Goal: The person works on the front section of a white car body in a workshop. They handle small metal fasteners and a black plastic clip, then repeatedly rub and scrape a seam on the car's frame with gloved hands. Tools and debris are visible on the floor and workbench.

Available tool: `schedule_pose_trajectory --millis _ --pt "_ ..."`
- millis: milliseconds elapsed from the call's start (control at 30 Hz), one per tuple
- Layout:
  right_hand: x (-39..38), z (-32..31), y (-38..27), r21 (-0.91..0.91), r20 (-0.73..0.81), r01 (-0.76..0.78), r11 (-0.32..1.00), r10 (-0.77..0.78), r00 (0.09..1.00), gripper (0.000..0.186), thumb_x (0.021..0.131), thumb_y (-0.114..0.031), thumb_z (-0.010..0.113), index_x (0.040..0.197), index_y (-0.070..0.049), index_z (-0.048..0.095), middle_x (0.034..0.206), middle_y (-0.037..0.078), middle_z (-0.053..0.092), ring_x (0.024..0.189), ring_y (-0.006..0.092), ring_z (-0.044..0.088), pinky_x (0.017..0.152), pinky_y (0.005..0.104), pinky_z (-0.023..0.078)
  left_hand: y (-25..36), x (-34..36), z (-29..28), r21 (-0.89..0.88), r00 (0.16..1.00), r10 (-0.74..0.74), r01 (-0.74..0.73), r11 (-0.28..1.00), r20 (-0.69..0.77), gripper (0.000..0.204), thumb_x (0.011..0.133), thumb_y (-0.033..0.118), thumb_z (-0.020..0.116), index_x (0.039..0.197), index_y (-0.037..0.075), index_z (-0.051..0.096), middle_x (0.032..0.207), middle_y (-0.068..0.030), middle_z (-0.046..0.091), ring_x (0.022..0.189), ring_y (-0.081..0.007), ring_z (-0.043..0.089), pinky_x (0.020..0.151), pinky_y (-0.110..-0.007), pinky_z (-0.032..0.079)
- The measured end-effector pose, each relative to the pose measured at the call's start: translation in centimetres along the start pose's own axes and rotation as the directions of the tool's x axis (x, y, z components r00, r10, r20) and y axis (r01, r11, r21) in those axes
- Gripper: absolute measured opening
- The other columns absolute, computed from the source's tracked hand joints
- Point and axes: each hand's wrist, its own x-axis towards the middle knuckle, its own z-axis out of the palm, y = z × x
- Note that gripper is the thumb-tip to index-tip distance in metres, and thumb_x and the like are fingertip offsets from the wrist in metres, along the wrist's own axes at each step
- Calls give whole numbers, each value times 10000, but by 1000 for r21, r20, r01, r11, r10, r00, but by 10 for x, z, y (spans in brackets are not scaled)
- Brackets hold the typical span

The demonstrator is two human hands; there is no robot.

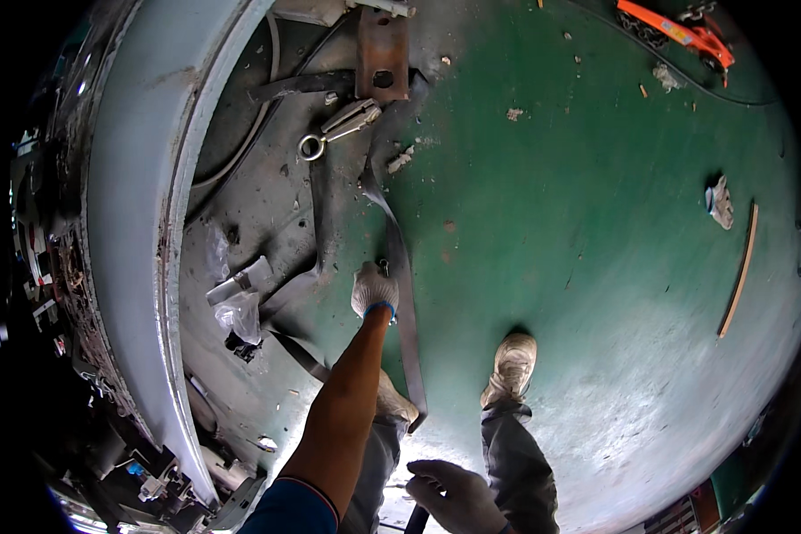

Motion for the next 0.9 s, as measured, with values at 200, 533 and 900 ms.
schedule_pose_trajectory --millis 200,533,900 --pt "3 0 -12 17 34 -12 1000 11 999 324 961 -232 745 1232 -57 733 1061 121 777 930 185 752 818 319 595 18 3 16 10 993 -36 37 999 -111 456 866 473 738 1099 90 651 1021 -164 722 953 -371 746 791 -527 595" --pt "0 8 2 -32 2 40 999 -39 999 334 964 -222 745 1243 -39 723 1087 133 774 931 193 743 846 340 597 9 -10 -1 -80 993 -80 73 994 -88 408 892 449 639 1050 82 721 1072 -203 734 999 -420 719 836 -530 573" --pt "6 14 58 -372 -74 45 927 -78 994 368 909 -372 707 1163 -112 767 990 152 777 923 316 758 837 425 594 -9 -136 -125 -382 972 234 -213 899 8 454 947 125 619 1400 140 600 904 -177 735 763 -280 731 724 -407 588"
